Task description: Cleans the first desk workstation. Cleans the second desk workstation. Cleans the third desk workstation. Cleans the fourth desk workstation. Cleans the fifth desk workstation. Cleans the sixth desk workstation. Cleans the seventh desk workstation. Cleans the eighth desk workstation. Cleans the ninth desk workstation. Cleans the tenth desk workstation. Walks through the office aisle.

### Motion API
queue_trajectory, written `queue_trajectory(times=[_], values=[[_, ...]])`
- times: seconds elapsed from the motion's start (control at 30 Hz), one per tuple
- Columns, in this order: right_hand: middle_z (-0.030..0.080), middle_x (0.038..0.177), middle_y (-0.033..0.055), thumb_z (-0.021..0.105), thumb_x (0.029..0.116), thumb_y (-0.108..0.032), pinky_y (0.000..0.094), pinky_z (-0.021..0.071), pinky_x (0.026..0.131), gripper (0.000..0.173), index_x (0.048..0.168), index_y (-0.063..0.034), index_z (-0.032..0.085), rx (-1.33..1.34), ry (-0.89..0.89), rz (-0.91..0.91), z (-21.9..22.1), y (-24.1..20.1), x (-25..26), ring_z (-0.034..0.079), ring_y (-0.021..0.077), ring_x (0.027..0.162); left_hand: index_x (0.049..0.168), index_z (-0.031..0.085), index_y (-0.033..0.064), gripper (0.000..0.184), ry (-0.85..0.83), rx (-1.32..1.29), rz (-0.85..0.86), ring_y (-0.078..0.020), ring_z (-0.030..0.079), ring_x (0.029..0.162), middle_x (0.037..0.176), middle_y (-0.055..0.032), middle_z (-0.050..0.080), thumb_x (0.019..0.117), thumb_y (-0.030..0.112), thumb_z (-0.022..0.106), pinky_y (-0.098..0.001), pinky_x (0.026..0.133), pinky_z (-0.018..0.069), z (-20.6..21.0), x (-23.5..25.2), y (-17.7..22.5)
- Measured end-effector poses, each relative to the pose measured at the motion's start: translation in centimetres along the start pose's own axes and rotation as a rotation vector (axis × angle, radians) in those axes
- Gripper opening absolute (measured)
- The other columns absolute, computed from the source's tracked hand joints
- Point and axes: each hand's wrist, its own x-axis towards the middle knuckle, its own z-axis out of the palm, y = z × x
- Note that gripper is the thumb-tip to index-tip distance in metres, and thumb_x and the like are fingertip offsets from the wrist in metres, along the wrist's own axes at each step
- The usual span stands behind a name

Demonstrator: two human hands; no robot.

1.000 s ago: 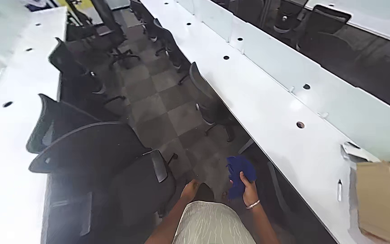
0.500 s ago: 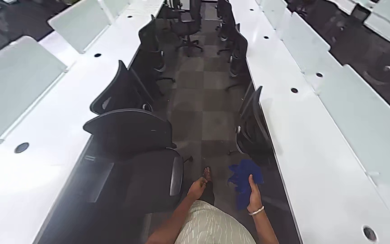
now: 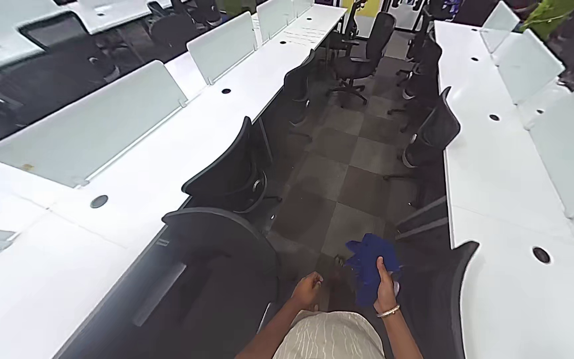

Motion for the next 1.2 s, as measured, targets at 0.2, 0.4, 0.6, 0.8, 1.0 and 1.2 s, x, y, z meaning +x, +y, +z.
queue_trajectory(times=[0.2,0.4,0.6,0.8,1.0,1.2], values=[[0.072,0.112,0.0083,0.029,0.1094,-0.046,0.0358,0.0626,0.081,0.054,0.140,-0.0080,0.050,0.026,-0.051,0.046,2.3,-3.2,16.9,0.072,0.0159,0.098,0.132,0.062,0.0054,0.036,0.029,0.048,-0.196,-0.0328,0.066,0.114,0.122,-0.0190,0.068,0.1064,0.027,0.051,-0.0537,0.102,0.0499,-6.5,13.6,1.2],[0.073,0.105,0.0132,0.032,0.1068,-0.052,0.0385,0.0639,0.072,0.060,0.136,-0.0044,0.051,0.022,-0.113,0.069,5.1,-11.5,35.7,0.074,0.0221,0.087,0.131,0.063,0.0033,0.037,0.107,0.018,-0.422,-0.0365,0.067,0.113,0.121,-0.0219,0.068,0.1064,0.029,0.052,-0.0560,0.101,0.0504,-16.3,26.9,5.5],[0.072,0.112,0.0071,0.027,0.1070,-0.053,0.0354,0.0630,0.082,0.060,0.139,-0.0075,0.048,-0.024,-0.146,-0.003,11.5,-20.0,51.1,0.073,0.0161,0.098,0.128,0.065,0.0045,0.034,0.290,-0.081,-0.471,-0.0359,0.065,0.115,0.120,-0.0206,0.069,0.1062,0.028,0.053,-0.0572,0.102,0.0486,-26.4,37.6,10.4],[0.072,0.115,0.0050,0.040,0.0954,-0.073,0.0358,0.0624,0.085,0.080,0.141,-0.0073,0.044,-0.020,-0.232,-0.017,19.4,-22.6,68.4,0.072,0.0147,0.102,0.132,0.064,0.0057,0.045,0.121,-0.014,-0.627,-0.0371,0.062,0.123,0.129,-0.0212,0.067,0.1044,0.040,0.055,-0.0580,0.105,0.0469,-31.6,49.5,9.0],[0.073,0.109,0.0061,0.032,0.1044,-0.056,0.0359,0.0639,0.077,0.062,0.139,-0.0082,0.049,-0.122,-0.178,0.071,27.5,-26.9,84.5,0.073,0.0161,0.095,0.128,0.066,0.0033,0.053,0.067,0.007,-0.743,-0.0390,0.062,0.122,0.127,-0.0238,0.066,0.1023,0.048,0.055,-0.0582,0.103,0.0475,-41.0,62.5,12.7],[0.073,0.109,0.0046,0.027,0.1063,-0.053,0.0342,0.0631,0.078,0.058,0.137,-0.0096,0.050,-0.078,-0.132,0.065,35.0,-31.8,99.1,0.073,0.0139,0.095,0.132,0.063,0.0047,0.045,0.175,-0.088,-0.541,-0.0375,0.063,0.120,0.126,-0.0216,0.067,0.1055,0.039,0.053,-0.0586,0.104,0.0480,-56.8,78.3,24.3]])
